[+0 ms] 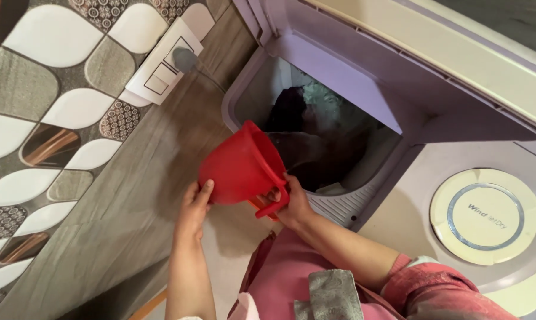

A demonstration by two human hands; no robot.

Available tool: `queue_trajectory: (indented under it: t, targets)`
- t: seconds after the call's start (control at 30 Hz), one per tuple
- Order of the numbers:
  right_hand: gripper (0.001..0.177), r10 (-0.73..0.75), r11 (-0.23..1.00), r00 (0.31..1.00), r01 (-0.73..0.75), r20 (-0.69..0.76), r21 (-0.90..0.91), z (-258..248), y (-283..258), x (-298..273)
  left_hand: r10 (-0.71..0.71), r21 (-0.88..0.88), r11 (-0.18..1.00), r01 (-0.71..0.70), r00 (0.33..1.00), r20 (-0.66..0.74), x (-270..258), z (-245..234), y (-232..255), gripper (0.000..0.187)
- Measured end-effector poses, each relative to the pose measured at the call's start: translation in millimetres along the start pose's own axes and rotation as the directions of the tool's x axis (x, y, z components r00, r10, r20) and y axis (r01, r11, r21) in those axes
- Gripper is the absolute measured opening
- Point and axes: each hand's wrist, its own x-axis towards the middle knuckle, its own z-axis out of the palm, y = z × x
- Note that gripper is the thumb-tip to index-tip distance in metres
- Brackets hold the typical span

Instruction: Pouring water into a washing machine and sorting through a pile of clothes on the floor

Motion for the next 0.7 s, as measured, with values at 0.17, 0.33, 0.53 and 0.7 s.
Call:
queue_trajectory:
  t: [0.17,0.33,0.53,0.7]
  targets:
    - [0.032,0.119,0.991,0.993,-0.120,0.022,0.055,40,-11,-4,0.161,0.046,0.986,-0.158,0.984,-0.072,18,-3,-4,0.069]
    - [0.030,0.170,0.984,0.980,-0.174,0.103,0.038,56,-15,23,0.290,0.077,0.956,-0.283,0.951,-0.110,-19,8,62,0.060]
    - [0.033,0.202,0.971,0.955,-0.225,0.215,0.085,86,-28,41,0.442,0.350,0.854,-0.385,0.891,-0.098,-25,13,97,0.067]
    - [0.037,0.186,0.971,0.942,-0.219,0.278,0.092,87,-30,55,0.591,0.587,0.677,-0.443,0.803,-0.075,-33,28,118,0.069]
